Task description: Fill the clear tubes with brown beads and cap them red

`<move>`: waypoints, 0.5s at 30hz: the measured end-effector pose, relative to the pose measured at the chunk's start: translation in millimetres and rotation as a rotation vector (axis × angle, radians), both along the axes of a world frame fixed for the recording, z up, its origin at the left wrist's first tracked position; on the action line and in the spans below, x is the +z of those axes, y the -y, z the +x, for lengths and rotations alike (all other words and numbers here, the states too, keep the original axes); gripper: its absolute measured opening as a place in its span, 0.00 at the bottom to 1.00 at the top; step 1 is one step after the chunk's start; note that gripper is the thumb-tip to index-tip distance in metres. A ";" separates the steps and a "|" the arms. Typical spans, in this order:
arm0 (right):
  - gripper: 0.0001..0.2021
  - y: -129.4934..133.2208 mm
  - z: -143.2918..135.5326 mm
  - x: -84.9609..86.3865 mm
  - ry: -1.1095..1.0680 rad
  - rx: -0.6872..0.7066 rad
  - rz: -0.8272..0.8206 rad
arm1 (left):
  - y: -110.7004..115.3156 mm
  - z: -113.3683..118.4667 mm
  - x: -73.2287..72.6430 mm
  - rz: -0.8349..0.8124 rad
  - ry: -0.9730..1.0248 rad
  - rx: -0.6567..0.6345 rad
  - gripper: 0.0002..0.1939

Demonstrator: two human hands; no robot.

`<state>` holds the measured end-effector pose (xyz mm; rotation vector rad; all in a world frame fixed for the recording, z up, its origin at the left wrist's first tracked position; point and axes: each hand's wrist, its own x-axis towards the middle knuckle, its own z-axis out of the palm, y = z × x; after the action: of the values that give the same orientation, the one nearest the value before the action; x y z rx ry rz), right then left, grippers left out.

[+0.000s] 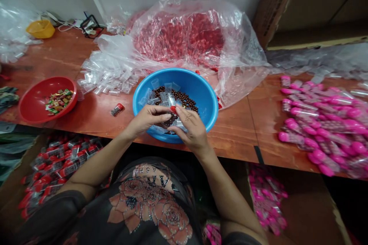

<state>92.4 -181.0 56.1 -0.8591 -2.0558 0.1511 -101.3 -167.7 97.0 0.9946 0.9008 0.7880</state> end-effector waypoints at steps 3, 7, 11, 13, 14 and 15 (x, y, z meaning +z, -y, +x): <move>0.49 2.6 -6.5 -7.7 0.031 -0.056 -0.025 | 3.8 4.6 -1.0 -0.011 0.034 0.066 0.21; 0.51 6.3 -13.7 -8.6 -0.030 -0.079 -0.101 | 4.6 15.7 -8.5 -0.082 0.060 0.124 0.30; 0.49 7.9 -16.5 -6.3 -0.032 -0.043 -0.059 | 6.3 28.4 -17.5 -0.219 0.123 0.137 0.37; 0.49 8.2 -16.9 -6.9 -0.019 -0.039 -0.014 | 9.5 33.7 -18.9 -0.245 0.160 0.174 0.33; 0.49 8.5 -17.0 -7.5 -0.012 -0.040 0.000 | 11.5 35.9 -18.6 -0.245 0.176 0.196 0.30; 0.48 8.7 -17.2 -8.1 -0.006 -0.041 0.005 | 13.6 37.6 -18.0 -0.242 0.188 0.218 0.26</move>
<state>75.2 -189.7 48.0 -0.8955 -2.0309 0.1258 -63.7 -181.2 79.1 0.6065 0.9251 0.9158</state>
